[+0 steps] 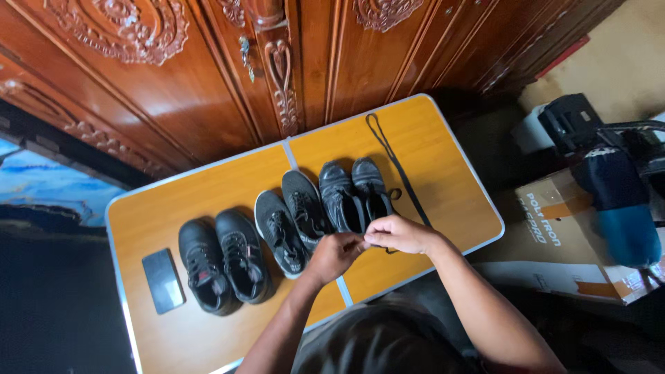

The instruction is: The person removes laces from three pairs of black shoes on a table and then re-laces each shoe with the appropriate laces. The person threads the laces through the eyelets and ties them, handling each shoe one at a time.

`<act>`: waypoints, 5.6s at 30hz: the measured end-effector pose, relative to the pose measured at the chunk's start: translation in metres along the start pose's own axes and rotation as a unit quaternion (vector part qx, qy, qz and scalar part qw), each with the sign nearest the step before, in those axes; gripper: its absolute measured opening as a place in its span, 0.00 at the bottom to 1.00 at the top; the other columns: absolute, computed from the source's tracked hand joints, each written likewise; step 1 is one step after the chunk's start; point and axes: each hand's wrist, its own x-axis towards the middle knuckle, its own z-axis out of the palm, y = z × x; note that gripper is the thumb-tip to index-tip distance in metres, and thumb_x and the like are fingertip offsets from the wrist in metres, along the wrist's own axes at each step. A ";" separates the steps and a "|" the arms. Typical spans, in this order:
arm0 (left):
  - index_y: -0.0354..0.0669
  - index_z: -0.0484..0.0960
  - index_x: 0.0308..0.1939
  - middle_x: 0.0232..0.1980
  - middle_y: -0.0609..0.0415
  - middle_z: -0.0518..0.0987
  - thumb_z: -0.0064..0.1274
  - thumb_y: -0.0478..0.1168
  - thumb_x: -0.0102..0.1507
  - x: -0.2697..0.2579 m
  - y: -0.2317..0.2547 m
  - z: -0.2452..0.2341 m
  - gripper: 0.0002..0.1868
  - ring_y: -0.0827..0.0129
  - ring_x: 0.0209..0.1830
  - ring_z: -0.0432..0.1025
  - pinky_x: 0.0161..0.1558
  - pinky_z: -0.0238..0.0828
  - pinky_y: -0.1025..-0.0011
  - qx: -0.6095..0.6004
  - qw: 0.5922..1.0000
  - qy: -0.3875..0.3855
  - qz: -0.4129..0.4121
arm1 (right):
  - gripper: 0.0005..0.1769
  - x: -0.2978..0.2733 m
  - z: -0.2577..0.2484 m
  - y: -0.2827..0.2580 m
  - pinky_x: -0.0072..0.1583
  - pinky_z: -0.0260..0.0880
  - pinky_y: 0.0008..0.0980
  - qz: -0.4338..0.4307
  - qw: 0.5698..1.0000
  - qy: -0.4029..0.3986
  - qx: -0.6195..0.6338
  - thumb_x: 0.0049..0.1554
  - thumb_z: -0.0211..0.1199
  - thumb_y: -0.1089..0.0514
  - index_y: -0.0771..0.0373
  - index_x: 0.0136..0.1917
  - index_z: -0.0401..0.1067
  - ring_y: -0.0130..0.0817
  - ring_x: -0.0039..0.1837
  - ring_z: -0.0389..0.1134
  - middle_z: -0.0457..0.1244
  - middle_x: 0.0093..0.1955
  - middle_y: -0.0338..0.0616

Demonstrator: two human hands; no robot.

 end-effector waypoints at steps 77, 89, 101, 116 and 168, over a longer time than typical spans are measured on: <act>0.38 0.85 0.37 0.39 0.44 0.81 0.60 0.46 0.61 0.242 -0.009 0.065 0.13 0.56 0.36 0.78 0.39 0.76 0.64 -0.079 0.995 0.062 0.019 | 0.10 0.081 -0.209 0.036 0.34 0.58 0.21 -0.046 0.929 0.345 0.124 0.65 0.56 0.54 0.62 0.52 0.74 0.19 0.33 0.60 0.66 0.36 0.36; 0.41 0.80 0.49 0.53 0.42 0.78 0.59 0.39 0.54 0.186 -0.115 0.072 0.19 0.47 0.52 0.74 0.51 0.72 0.54 0.307 0.879 0.212 -0.297 | 0.11 0.139 -0.163 0.085 0.43 0.64 0.20 -0.140 0.962 0.228 0.059 0.68 0.56 0.57 0.65 0.54 0.75 0.19 0.40 0.64 0.67 0.40 0.39; 0.32 0.84 0.34 0.36 0.36 0.83 0.71 0.52 0.49 0.141 -0.221 0.052 0.25 0.46 0.41 0.79 0.44 0.75 0.56 0.028 0.925 0.153 -0.346 | 0.10 0.226 -0.094 0.092 0.39 0.70 0.27 -0.029 0.995 0.072 0.067 0.62 0.60 0.57 0.66 0.52 0.73 0.25 0.34 0.69 0.73 0.45 0.45; 0.36 0.82 0.39 0.39 0.45 0.85 0.63 0.44 0.57 0.102 -0.237 0.065 0.15 0.57 0.41 0.80 0.46 0.75 0.65 -0.116 0.887 0.283 -0.347 | 0.10 0.237 -0.062 0.102 0.50 0.73 0.37 -0.017 0.965 0.093 -0.244 0.53 0.68 0.48 0.54 0.44 0.80 0.41 0.49 0.75 0.72 0.44 0.43; 0.46 0.89 0.47 0.42 0.44 0.86 0.63 0.48 0.57 0.126 -0.247 0.056 0.18 0.57 0.44 0.82 0.49 0.76 0.66 -0.070 0.917 0.232 -0.318 | 0.03 0.241 -0.023 0.121 0.53 0.71 0.46 -0.005 0.901 0.274 -0.337 0.50 0.68 0.57 0.52 0.36 0.82 0.48 0.52 0.69 0.68 0.45 0.46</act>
